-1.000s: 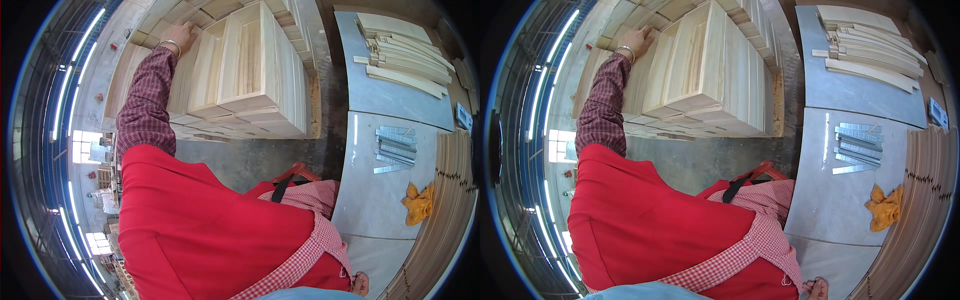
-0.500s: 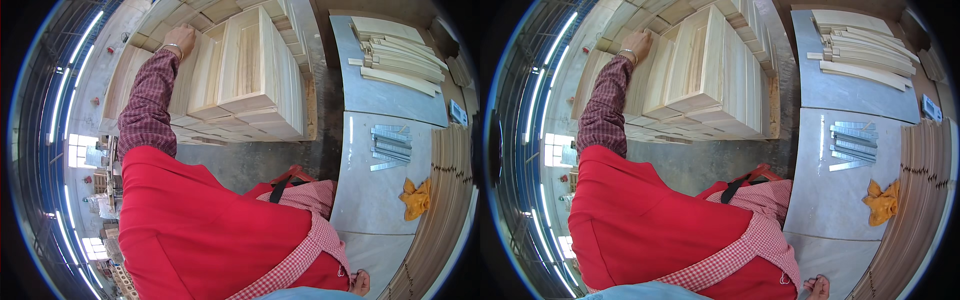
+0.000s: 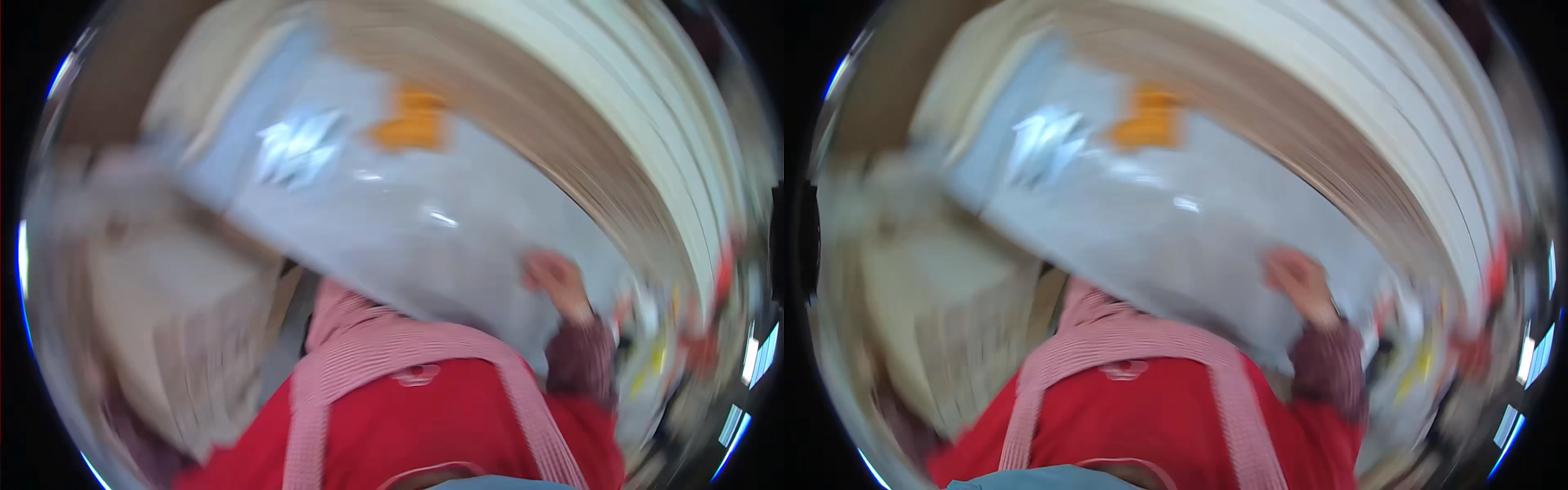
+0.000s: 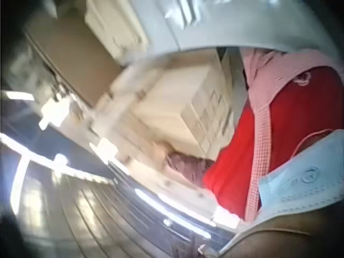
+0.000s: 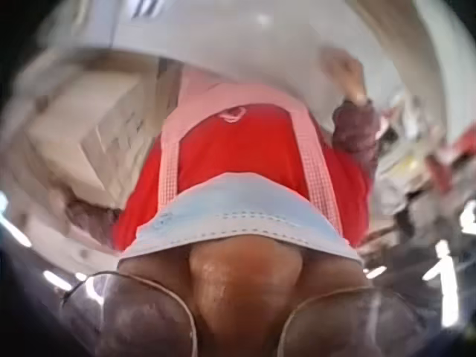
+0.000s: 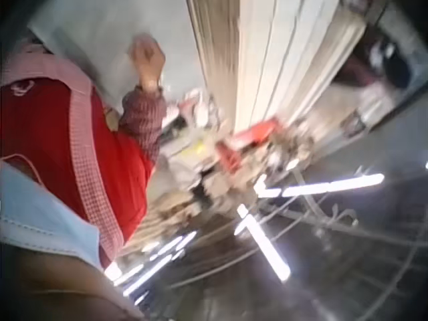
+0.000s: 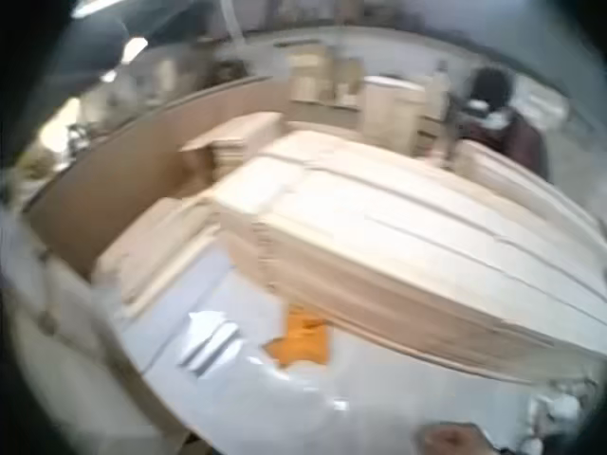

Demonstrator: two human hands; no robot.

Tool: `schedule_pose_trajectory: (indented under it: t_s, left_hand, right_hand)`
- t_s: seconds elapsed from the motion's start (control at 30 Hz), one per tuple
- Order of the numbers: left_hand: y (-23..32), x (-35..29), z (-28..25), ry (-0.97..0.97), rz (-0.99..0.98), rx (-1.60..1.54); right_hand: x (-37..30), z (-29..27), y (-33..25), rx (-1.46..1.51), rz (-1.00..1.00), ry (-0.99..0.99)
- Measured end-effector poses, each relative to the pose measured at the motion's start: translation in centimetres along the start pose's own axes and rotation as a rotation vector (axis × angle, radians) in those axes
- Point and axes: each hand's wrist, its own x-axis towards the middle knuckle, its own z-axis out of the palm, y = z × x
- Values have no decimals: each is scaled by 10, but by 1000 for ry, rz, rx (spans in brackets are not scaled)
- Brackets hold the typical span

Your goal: Assembling wooden boxes by gluing and nailing wooden slats together on a production floor.

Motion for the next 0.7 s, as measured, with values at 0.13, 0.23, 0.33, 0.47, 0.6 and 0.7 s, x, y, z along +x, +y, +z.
schedule_pose_trajectory:
  t_s: [0.13,0.23,0.33,0.47,0.6,0.7]
  left_hand:
    - [305,55,-28,60,658,-55]
    - [379,14,-48,90,847,-11]
    - [363,-28,-88,136,860,49]
    - [312,-90,-131,198,792,107]
    - [252,-185,-185,257,719,168]
    - [216,-236,-213,310,642,203]
  right_hand:
    - [-34,-40,10,-48,-192,345]
    - [-98,-79,24,51,-230,649]
    - [-164,-109,45,96,-222,960]
    - [-228,-170,85,43,-104,1361]
    - [-259,-257,157,-97,103,1519]
    - [-255,-301,186,-151,239,1588]
